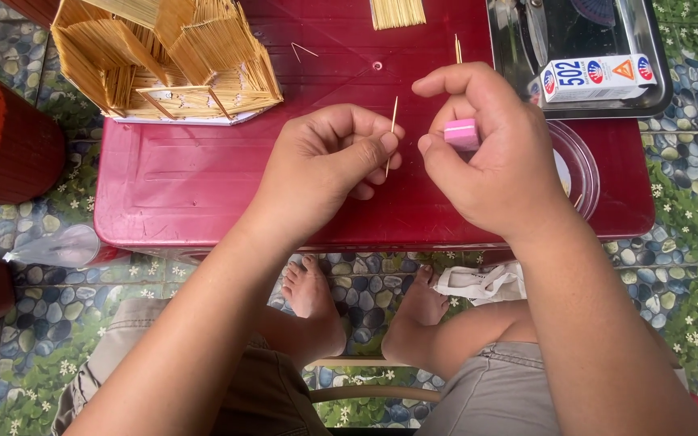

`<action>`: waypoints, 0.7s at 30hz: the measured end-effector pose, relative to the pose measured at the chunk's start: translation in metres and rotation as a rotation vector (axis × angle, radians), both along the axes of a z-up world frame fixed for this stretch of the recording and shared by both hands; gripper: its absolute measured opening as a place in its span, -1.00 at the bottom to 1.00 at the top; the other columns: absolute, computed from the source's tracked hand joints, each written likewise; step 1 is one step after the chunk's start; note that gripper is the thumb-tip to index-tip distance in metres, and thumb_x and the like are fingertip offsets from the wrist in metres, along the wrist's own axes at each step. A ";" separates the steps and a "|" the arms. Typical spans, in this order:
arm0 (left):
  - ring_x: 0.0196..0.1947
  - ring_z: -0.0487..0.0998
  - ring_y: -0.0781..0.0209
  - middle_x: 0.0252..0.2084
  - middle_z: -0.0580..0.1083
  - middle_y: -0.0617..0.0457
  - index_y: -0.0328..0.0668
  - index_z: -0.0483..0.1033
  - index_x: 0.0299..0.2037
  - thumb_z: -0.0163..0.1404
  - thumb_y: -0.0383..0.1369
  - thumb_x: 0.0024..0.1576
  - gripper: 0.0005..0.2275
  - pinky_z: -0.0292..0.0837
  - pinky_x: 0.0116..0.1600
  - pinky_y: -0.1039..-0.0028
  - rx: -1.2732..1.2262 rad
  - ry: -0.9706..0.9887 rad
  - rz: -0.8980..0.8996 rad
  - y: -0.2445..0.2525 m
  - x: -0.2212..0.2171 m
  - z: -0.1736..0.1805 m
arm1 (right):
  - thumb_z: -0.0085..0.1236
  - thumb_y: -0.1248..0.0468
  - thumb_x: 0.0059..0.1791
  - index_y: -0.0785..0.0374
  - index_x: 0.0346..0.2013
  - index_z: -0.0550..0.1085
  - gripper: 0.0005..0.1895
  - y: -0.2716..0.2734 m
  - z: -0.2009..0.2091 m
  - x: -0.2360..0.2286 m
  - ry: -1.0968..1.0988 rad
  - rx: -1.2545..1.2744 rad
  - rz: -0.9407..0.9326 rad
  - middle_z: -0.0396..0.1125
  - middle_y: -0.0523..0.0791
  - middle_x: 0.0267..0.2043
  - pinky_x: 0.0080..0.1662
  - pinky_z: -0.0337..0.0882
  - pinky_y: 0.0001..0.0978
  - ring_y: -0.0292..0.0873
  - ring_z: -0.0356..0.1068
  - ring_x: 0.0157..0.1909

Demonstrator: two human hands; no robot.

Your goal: Cleaning or sanding the ends of toothpicks using a small piece of foam to prepare them for a model house construction.

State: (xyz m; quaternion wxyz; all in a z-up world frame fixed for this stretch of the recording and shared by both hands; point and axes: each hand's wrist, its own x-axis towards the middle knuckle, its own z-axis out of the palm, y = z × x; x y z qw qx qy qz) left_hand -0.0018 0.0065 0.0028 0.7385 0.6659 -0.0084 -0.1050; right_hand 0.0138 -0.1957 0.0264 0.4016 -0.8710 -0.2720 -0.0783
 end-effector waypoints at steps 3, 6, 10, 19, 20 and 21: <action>-0.45 0.54 0.43 -0.38 0.62 0.12 -0.11 0.64 -0.20 0.09 -0.37 0.18 -0.91 0.50 -0.40 0.62 0.006 0.023 0.036 -0.002 0.001 0.003 | 0.14 0.49 0.05 0.29 0.13 0.40 -0.65 -0.002 -0.003 0.001 -0.026 0.001 0.004 0.36 -0.24 -0.40 -0.06 0.34 -0.30 -0.27 0.27 -0.39; -0.46 0.54 0.42 -0.40 0.61 0.12 -0.11 0.63 -0.21 0.12 -0.37 0.16 -0.92 0.50 -0.40 0.62 -0.006 0.032 0.052 -0.002 0.003 0.000 | 0.13 0.53 0.06 0.32 0.13 0.40 -0.65 0.000 0.001 0.000 0.000 0.011 0.010 0.37 -0.20 -0.40 -0.16 0.36 -0.31 -0.26 0.30 -0.39; -0.48 0.53 0.42 -0.42 0.59 0.14 -0.09 0.62 -0.26 0.14 -0.35 0.15 -0.94 0.49 -0.41 0.61 -0.015 0.035 0.074 -0.002 0.004 -0.002 | 0.13 0.54 0.06 0.34 0.13 0.40 -0.66 0.000 0.000 0.000 -0.013 -0.002 0.027 0.37 -0.19 -0.39 -0.14 0.37 -0.29 -0.26 0.31 -0.38; -0.51 0.49 0.45 -0.47 0.57 0.15 -0.09 0.59 -0.31 0.13 -0.37 0.14 -0.97 0.44 -0.44 0.63 -0.056 -0.025 0.088 -0.003 0.005 -0.003 | 0.11 0.57 0.10 0.39 0.16 0.41 -0.67 0.000 0.000 -0.003 0.001 -0.010 0.024 0.37 -0.15 -0.32 0.01 0.40 -0.25 -0.22 0.34 -0.28; -0.52 0.49 0.46 -0.48 0.56 0.16 -0.09 0.59 -0.32 0.14 -0.38 0.14 -0.97 0.43 -0.45 0.63 -0.070 -0.030 0.088 -0.004 0.005 -0.004 | 0.10 0.57 0.10 0.39 0.16 0.41 -0.67 0.000 0.000 -0.004 0.004 -0.014 0.016 0.37 -0.15 -0.32 -0.01 0.39 -0.28 -0.23 0.33 -0.29; -0.52 0.48 0.46 -0.49 0.55 0.16 -0.09 0.59 -0.33 0.15 -0.38 0.13 -0.97 0.42 -0.46 0.63 -0.084 -0.035 0.087 -0.005 0.005 -0.005 | 0.10 0.57 0.10 0.39 0.16 0.41 -0.67 0.000 0.000 -0.004 0.006 -0.019 0.007 0.37 -0.16 -0.32 -0.03 0.38 -0.30 -0.24 0.32 -0.29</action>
